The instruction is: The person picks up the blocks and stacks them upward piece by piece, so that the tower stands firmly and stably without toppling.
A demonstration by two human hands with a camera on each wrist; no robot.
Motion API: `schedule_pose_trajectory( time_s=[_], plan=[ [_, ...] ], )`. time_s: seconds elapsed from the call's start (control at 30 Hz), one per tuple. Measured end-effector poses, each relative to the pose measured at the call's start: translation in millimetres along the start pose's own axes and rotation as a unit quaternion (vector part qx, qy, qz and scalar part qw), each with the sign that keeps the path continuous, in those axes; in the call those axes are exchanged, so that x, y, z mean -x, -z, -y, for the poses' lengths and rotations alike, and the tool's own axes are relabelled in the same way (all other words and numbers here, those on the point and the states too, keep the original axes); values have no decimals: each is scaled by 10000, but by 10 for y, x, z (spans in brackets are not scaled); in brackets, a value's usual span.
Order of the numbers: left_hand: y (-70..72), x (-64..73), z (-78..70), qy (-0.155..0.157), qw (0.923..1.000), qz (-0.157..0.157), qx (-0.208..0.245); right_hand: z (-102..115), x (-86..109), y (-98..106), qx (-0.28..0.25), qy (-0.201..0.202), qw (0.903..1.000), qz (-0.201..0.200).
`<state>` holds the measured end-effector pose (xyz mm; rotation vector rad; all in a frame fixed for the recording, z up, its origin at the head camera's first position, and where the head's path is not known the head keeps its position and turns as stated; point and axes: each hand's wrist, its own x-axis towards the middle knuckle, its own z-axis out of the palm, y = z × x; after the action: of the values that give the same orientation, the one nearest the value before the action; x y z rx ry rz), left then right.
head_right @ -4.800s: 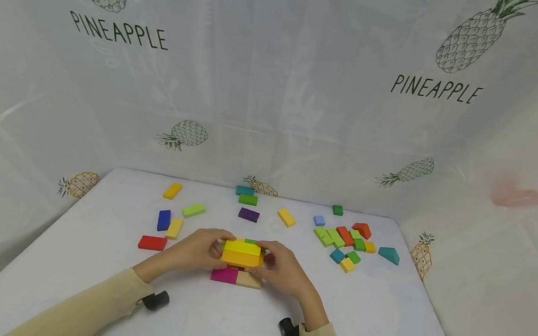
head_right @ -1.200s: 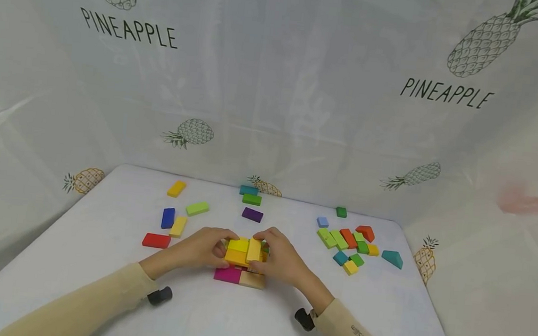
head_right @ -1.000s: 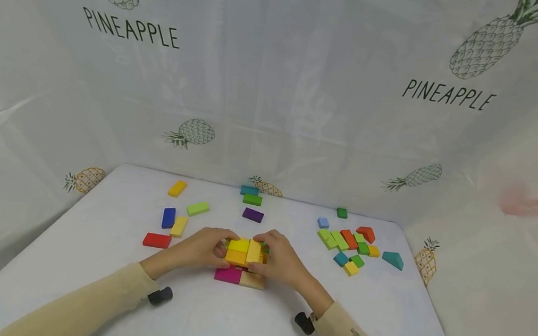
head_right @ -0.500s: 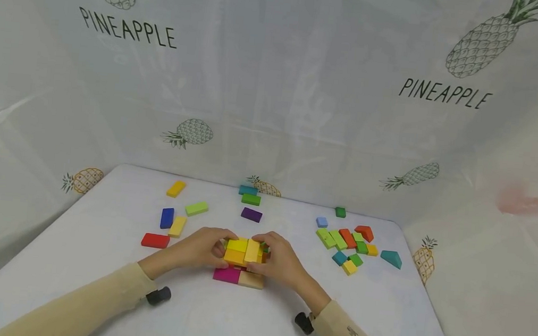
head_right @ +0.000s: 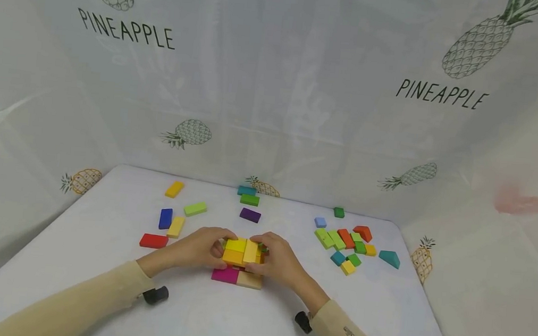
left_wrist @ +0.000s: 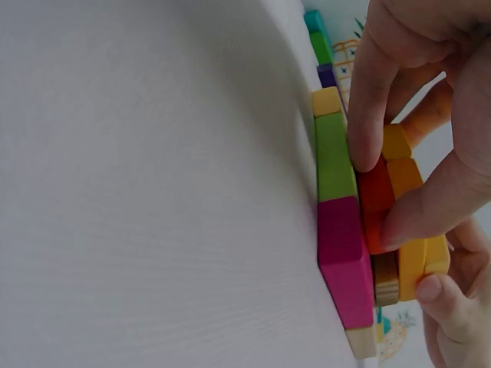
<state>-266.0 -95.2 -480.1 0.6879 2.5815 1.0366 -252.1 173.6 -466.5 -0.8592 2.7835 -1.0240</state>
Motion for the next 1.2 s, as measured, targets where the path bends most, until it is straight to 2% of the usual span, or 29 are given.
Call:
schedule_pose_trajectory(
  time_s=[0.1,0.2,0.27,0.37,0.53,0.6,0.67,0.77,0.9,1.2],
  plan=[
    [50,-4,25,-48,9999,145,14,-14,2,-1,28,-15,10000,17],
    [172,11,46,-196,9996,191,-52,-11,0,7,113,-95,9999,35],
    [293,31,72,-307,9994,79,-144,6,-5,8,162,-160,9997,48],
    [493,26,179,-453,9978,-274,-398,27,-8,14,198,-232,9995,66],
    [797,-33,433,-162,9938,-823,-724,28,-3,14,194,-209,9996,86],
    [885,-79,527,42,9924,-904,-834,21,0,13,168,-199,9996,84],
    [954,-130,609,116,9908,-883,-1019,15,1,12,142,-196,9997,79],
    [1018,-196,709,132,9896,-696,-1254,6,-2,8,113,-204,9997,75],
    [1049,-236,787,78,9899,-457,-1340,6,-12,3,95,-205,9997,85],
    [1010,-245,772,89,9939,-221,-1077,15,-14,16,136,-210,9997,67]
  ],
)
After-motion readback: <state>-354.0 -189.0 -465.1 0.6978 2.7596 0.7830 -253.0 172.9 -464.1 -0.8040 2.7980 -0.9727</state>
